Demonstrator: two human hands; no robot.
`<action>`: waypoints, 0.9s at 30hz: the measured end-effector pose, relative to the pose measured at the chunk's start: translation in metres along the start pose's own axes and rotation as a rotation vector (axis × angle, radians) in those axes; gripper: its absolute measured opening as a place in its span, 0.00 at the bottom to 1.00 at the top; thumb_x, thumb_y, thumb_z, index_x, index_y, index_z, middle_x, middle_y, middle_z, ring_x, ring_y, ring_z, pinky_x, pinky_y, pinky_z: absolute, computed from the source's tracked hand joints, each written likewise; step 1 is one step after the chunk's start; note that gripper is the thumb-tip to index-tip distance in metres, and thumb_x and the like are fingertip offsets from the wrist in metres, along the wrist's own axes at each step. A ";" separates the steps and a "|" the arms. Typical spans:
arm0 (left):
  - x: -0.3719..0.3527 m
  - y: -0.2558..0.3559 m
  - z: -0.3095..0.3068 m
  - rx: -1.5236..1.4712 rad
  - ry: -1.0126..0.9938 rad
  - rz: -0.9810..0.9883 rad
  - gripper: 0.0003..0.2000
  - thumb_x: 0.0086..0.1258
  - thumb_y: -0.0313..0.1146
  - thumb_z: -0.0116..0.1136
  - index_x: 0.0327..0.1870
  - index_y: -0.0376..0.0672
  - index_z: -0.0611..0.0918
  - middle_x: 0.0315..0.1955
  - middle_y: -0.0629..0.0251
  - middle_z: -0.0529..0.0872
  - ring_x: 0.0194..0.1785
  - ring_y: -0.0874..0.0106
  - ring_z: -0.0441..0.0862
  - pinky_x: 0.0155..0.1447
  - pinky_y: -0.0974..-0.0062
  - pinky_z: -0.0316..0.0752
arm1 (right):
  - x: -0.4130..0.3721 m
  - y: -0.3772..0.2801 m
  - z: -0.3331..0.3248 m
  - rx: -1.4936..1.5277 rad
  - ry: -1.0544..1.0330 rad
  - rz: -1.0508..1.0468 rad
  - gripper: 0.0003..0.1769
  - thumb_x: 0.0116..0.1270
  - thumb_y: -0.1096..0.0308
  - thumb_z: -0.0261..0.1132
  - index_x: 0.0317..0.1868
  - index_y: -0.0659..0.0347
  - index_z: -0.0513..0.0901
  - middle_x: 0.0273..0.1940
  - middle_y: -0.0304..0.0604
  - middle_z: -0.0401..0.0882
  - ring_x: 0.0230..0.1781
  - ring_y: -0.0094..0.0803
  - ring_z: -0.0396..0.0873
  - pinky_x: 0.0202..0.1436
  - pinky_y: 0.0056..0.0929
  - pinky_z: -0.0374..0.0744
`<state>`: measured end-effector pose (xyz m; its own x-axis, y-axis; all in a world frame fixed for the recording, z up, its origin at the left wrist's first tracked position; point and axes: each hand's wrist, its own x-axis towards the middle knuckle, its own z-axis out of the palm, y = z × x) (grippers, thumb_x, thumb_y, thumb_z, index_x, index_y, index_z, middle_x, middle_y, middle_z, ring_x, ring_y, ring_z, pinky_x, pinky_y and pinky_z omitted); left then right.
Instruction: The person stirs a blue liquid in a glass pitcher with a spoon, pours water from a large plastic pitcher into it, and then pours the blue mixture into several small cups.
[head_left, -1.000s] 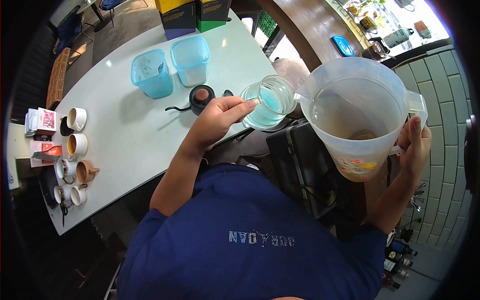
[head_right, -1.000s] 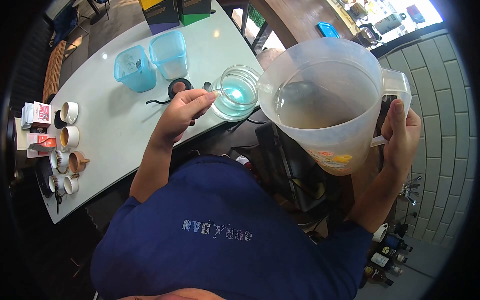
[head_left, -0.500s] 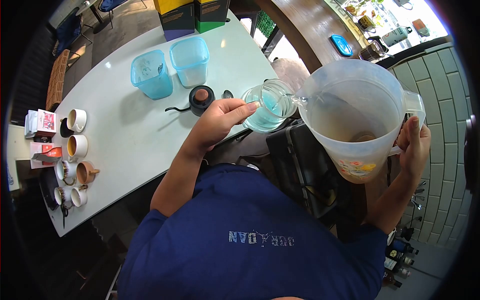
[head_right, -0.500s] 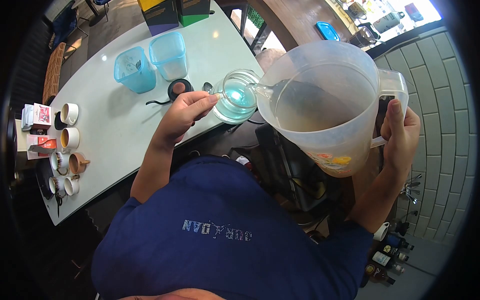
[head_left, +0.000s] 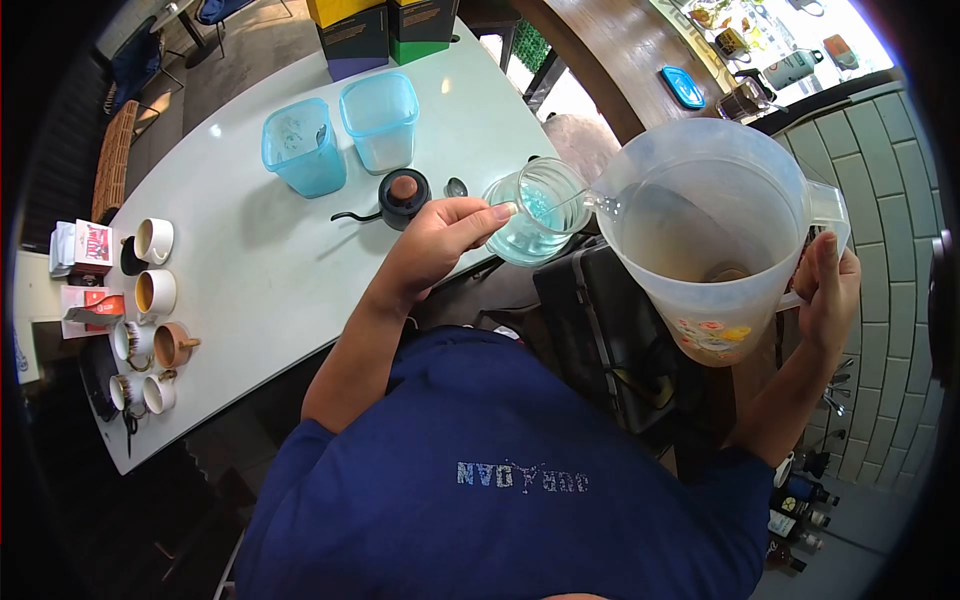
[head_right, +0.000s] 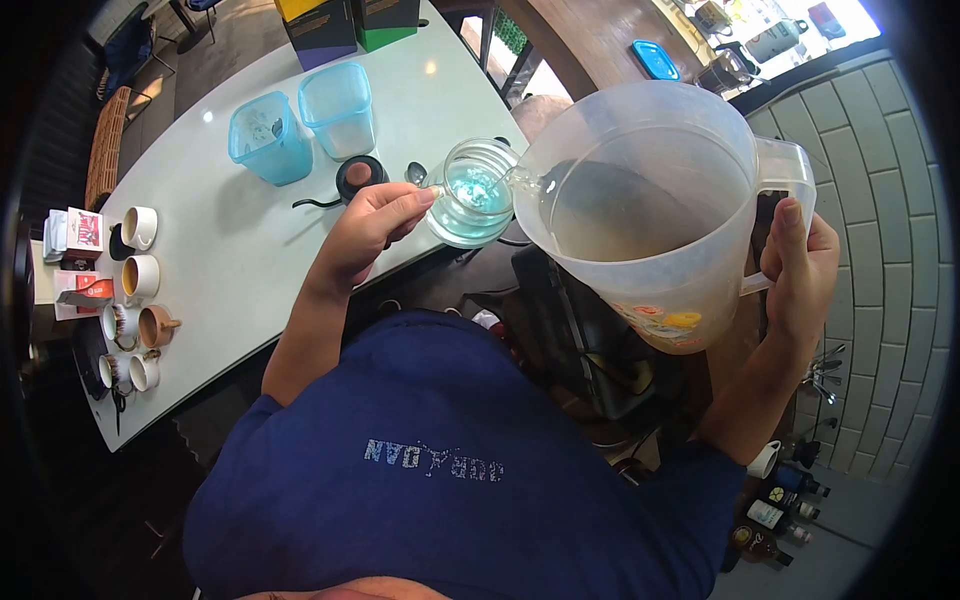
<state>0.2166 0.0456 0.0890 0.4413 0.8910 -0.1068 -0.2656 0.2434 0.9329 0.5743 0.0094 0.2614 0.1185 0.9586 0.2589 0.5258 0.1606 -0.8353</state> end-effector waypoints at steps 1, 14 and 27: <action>0.000 0.000 0.000 0.002 0.001 0.005 0.14 0.70 0.40 0.54 0.21 0.47 0.75 0.17 0.83 0.62 0.21 0.87 0.52 0.26 0.85 0.47 | 0.000 0.000 0.000 -0.004 -0.005 0.002 0.22 0.68 0.53 0.61 0.21 0.56 0.69 0.13 0.25 0.56 0.12 0.12 0.47 0.16 0.20 0.45; 0.001 -0.006 -0.004 -0.032 0.051 -0.016 0.15 0.69 0.40 0.54 0.19 0.49 0.73 0.16 0.83 0.61 0.20 0.88 0.52 0.24 0.85 0.46 | -0.003 -0.002 0.000 -0.010 -0.004 -0.002 0.22 0.69 0.53 0.60 0.21 0.56 0.69 0.13 0.25 0.57 0.12 0.11 0.48 0.16 0.21 0.45; 0.001 -0.008 -0.007 -0.078 0.071 -0.087 0.16 0.68 0.39 0.56 0.18 0.47 0.73 0.16 0.83 0.60 0.21 0.87 0.52 0.26 0.84 0.48 | -0.006 -0.003 0.002 -0.015 -0.005 -0.003 0.23 0.68 0.52 0.61 0.20 0.56 0.69 0.12 0.25 0.57 0.12 0.12 0.48 0.16 0.20 0.45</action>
<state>0.2126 0.0472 0.0791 0.4046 0.8893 -0.2131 -0.2957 0.3477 0.8897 0.5703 0.0030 0.2618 0.1131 0.9592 0.2592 0.5389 0.1600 -0.8271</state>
